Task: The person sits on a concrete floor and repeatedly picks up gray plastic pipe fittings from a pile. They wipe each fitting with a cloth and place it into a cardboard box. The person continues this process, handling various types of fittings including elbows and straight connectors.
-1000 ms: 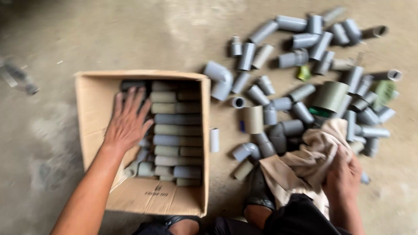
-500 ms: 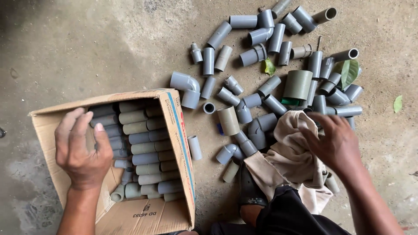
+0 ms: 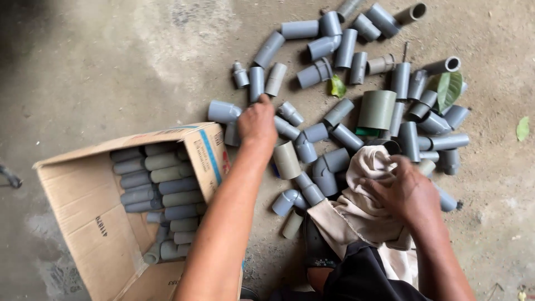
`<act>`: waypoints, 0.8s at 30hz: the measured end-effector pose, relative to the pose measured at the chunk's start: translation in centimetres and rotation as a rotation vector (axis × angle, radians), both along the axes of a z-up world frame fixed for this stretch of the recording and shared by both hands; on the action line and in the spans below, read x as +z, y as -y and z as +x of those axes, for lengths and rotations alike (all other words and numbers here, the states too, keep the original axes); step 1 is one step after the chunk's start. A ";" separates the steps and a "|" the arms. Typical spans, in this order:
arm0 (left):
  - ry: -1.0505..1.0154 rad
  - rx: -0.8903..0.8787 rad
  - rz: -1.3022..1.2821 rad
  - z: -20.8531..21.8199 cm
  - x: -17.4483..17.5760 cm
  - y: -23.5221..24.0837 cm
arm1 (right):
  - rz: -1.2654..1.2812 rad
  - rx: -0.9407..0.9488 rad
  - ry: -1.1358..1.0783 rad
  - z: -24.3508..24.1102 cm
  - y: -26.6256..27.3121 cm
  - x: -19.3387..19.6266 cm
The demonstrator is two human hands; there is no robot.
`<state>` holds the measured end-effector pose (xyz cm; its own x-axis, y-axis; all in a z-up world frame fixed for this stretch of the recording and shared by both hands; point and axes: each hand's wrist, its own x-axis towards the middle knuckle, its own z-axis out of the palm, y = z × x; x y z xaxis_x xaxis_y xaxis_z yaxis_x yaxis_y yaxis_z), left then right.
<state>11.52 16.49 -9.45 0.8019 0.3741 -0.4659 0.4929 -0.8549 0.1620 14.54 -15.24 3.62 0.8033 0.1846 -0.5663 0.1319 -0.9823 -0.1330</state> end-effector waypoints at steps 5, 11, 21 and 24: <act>-0.044 0.241 -0.188 0.4 6.4 -1.2 | 0.644 -0.465 -0.105 -1.5 5.1 -4.2; 0.204 0.218 -0.922 -1.6 12.4 11.3 | -0.076 0.684 0.792 -8.9 4.1 -17.2; 0.188 0.281 -1.208 -3.6 9.3 15.5 | 0.980 -0.530 -0.023 -1.6 0.8 -7.0; 0.367 0.249 -1.091 -4.3 10.2 15.3 | 0.972 -0.422 0.033 -1.4 0.5 -4.6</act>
<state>7.27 1.16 0.76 0.9157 0.0859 -0.3926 0.3982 -0.0626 0.9152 13.19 -15.74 -0.95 0.9204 0.2490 -0.3014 -0.1768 -0.4225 -0.8889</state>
